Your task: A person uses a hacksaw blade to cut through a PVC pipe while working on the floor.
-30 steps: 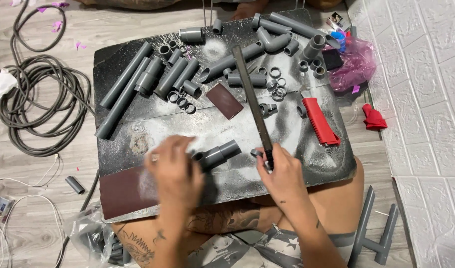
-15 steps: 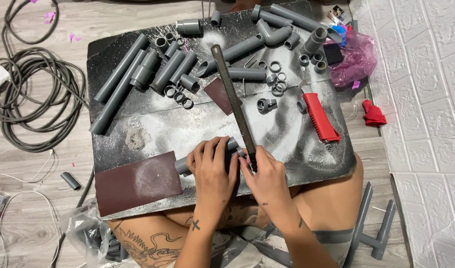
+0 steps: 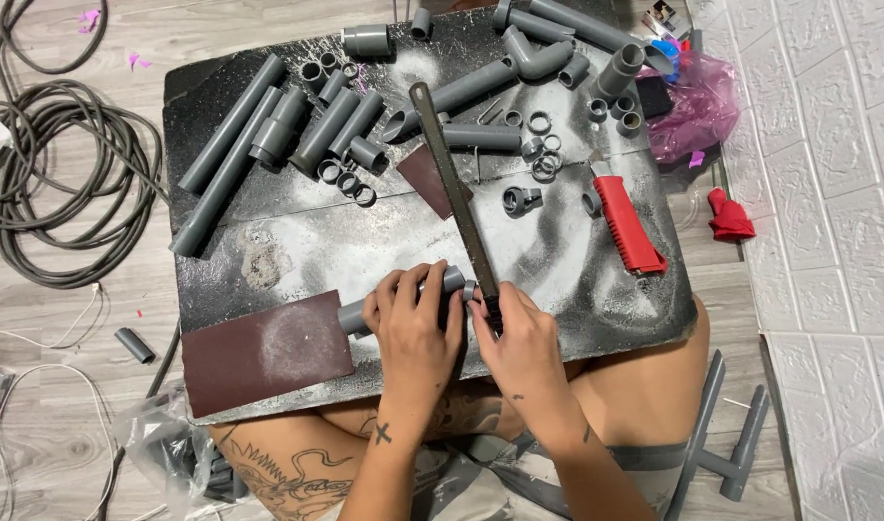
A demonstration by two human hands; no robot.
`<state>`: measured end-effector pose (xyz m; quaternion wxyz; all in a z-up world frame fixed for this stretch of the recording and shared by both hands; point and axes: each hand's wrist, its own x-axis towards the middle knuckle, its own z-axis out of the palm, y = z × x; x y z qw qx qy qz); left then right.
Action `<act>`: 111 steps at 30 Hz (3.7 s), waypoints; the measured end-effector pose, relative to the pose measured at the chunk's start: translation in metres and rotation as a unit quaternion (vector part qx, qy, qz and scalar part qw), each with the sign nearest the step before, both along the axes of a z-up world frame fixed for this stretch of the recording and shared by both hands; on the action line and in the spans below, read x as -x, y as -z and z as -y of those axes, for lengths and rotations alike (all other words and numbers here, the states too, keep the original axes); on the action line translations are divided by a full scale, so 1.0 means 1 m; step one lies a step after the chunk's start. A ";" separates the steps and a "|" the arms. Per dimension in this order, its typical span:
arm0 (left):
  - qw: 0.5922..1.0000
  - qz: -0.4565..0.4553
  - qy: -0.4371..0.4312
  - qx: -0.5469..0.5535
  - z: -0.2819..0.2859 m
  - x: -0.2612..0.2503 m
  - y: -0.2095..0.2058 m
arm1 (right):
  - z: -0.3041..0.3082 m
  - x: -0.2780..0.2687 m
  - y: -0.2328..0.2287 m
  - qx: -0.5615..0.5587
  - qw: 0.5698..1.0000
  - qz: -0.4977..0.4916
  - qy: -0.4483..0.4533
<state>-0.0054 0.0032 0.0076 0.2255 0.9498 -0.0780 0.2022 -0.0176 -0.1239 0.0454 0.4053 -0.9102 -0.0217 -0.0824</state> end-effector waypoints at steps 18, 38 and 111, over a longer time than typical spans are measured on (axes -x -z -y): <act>0.996 -0.088 0.031 0.001 -0.006 0.001 -0.014 | 0.008 0.000 0.000 -0.013 0.999 -0.043 -0.026; 0.997 -0.070 0.024 -0.004 -0.007 0.001 -0.004 | 0.008 0.008 0.017 -0.029 0.997 -0.070 0.004; 0.998 -0.053 0.011 0.011 -0.006 -0.001 0.003 | 0.002 0.033 0.003 0.182 0.980 -0.086 -0.001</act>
